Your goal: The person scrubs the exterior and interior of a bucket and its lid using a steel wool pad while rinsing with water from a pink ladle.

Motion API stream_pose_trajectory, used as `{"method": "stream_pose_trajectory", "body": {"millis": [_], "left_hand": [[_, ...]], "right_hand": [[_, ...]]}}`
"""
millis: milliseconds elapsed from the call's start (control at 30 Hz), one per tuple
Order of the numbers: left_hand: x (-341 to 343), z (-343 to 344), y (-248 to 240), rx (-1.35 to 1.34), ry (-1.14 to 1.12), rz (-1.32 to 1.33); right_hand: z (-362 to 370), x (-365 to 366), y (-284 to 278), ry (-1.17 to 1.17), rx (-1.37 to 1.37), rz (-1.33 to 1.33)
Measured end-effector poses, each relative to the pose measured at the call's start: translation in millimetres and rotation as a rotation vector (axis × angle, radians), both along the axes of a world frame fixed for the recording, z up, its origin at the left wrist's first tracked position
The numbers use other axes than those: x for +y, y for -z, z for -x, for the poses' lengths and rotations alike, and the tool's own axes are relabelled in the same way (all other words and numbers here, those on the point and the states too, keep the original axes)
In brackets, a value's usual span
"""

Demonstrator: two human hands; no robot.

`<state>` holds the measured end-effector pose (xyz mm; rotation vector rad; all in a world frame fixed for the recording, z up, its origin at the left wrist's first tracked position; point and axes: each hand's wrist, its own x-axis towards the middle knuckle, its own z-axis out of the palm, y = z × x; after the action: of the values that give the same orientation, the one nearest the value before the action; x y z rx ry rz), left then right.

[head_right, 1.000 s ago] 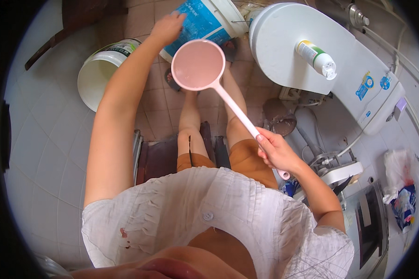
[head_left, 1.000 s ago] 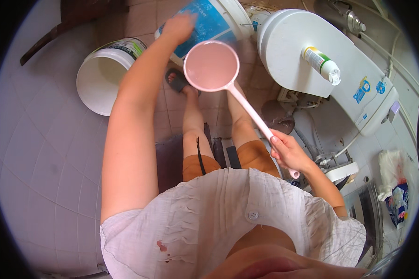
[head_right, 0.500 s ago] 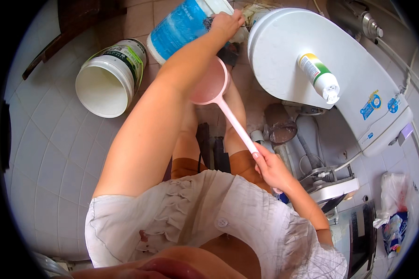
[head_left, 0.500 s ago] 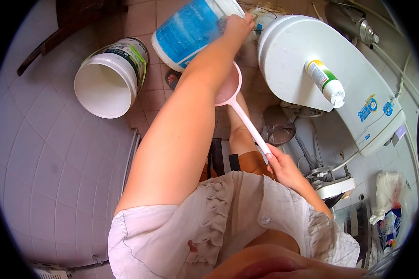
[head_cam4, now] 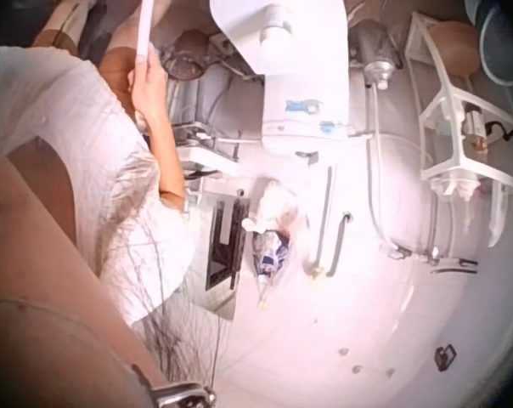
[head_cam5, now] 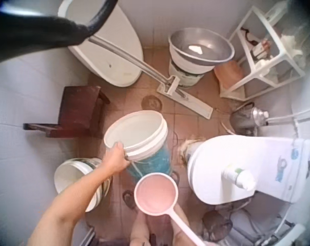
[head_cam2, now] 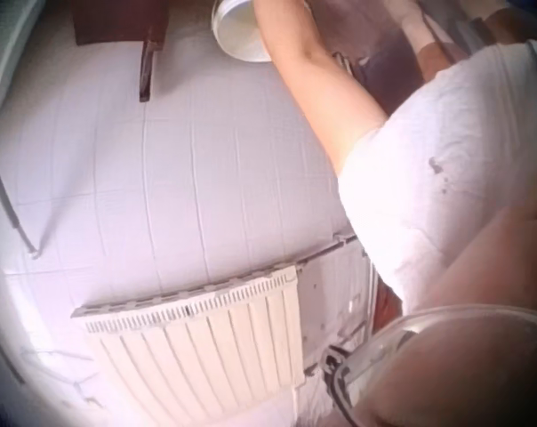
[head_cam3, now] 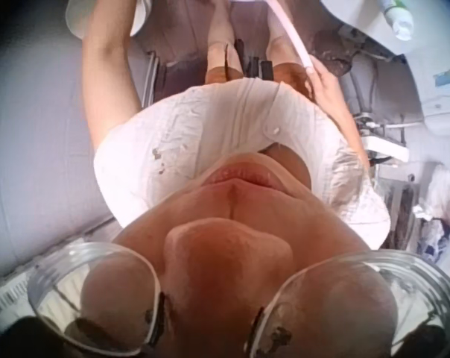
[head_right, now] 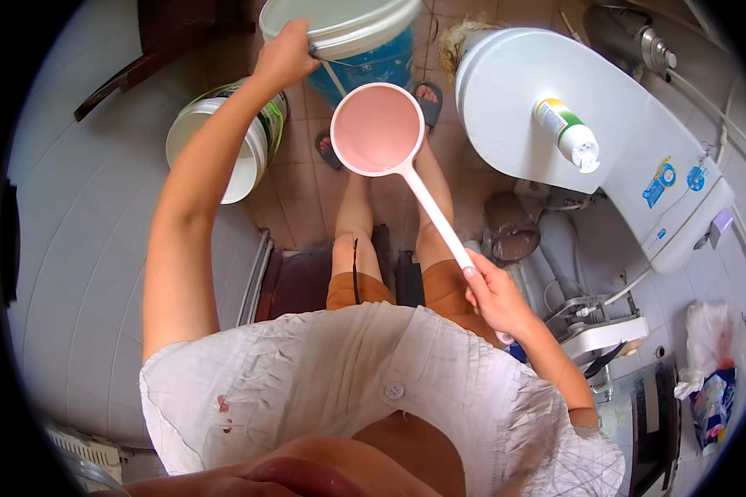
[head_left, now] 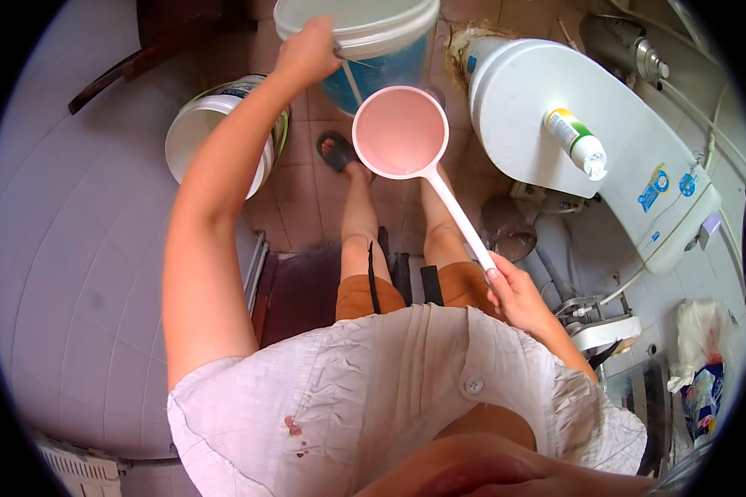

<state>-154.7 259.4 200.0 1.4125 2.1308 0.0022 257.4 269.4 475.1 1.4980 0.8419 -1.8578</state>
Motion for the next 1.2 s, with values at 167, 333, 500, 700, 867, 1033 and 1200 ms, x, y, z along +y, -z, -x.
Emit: {"method": "stream_pose_trajectory", "body": {"millis": [167,333,500,700,867,1033,1200], "left_hand": [[-39,4,2,-0.156,-0.685,0.077],[-64,-33,55,-0.66,-1.25,-0.03],[-71,-53,101,-0.664,-1.422,-0.05],[-61,-65,88,-0.841,-1.561,-0.088],[-47,-64,83,-0.79,-1.455,-0.06],[-53,-74,71,-0.4,-1.169,-0.053],[-110,-112,91,-0.486,-0.984,-0.089]], "right_hand": [[37,15,-22,-0.144,0.023,-0.155],[53,19,-21,-0.416,0.042,-0.394],[76,24,-19,-0.557,0.0,-0.464],[76,18,-18,-0.541,0.001,-0.54],[70,15,-21,-0.657,0.019,-0.652],[69,24,-22,-0.726,0.074,-0.737],[71,26,-21,-0.685,0.072,-0.814]]}}
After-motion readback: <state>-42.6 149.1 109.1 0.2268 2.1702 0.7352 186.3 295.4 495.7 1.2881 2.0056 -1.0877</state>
